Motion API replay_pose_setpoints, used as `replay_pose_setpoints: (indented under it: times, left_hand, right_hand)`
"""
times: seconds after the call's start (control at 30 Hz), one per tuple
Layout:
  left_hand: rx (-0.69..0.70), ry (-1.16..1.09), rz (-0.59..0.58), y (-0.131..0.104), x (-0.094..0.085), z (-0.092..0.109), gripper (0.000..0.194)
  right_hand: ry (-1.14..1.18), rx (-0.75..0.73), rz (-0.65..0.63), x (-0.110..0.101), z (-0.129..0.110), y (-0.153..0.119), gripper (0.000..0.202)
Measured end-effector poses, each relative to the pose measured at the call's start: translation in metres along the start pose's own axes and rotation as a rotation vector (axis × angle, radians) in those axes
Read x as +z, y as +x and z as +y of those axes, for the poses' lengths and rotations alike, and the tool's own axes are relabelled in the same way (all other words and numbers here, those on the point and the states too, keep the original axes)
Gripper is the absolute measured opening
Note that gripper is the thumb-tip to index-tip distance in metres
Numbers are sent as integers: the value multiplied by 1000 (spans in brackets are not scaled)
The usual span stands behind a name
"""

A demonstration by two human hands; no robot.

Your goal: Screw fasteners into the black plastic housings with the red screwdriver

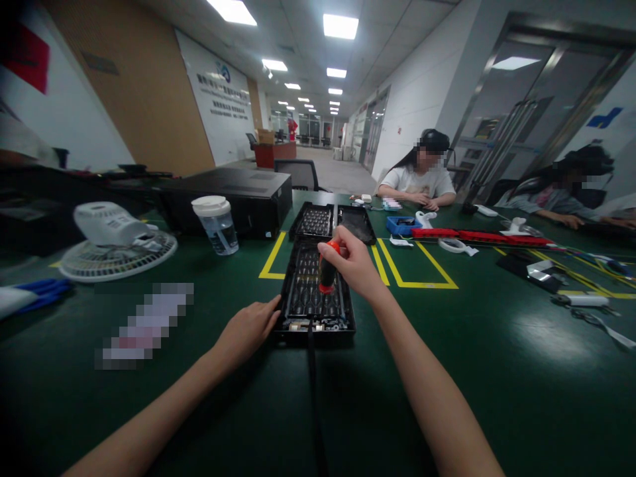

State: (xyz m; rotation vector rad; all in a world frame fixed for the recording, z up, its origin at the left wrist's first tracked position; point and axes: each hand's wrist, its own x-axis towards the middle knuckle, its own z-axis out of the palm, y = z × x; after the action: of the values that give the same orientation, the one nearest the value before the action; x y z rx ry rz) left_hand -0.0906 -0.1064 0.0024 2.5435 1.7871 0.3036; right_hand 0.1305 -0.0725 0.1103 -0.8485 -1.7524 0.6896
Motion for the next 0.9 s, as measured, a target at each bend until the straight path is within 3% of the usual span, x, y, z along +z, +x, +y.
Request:
replay_pose_setpoints:
  times: [0.57,0.77,0.9]
  left_hand:
    - [1,13,-9,0,1,0,42]
    - [9,11,11,0,2,-1,42]
    - [3,16,13,0,3,-1,42]
  right_hand:
    - [-207,-55,213,2,8,2,33]
    - [-226,-46,234,3,6,1,35]
    - [-272,-66,330,11,4,-2,35]
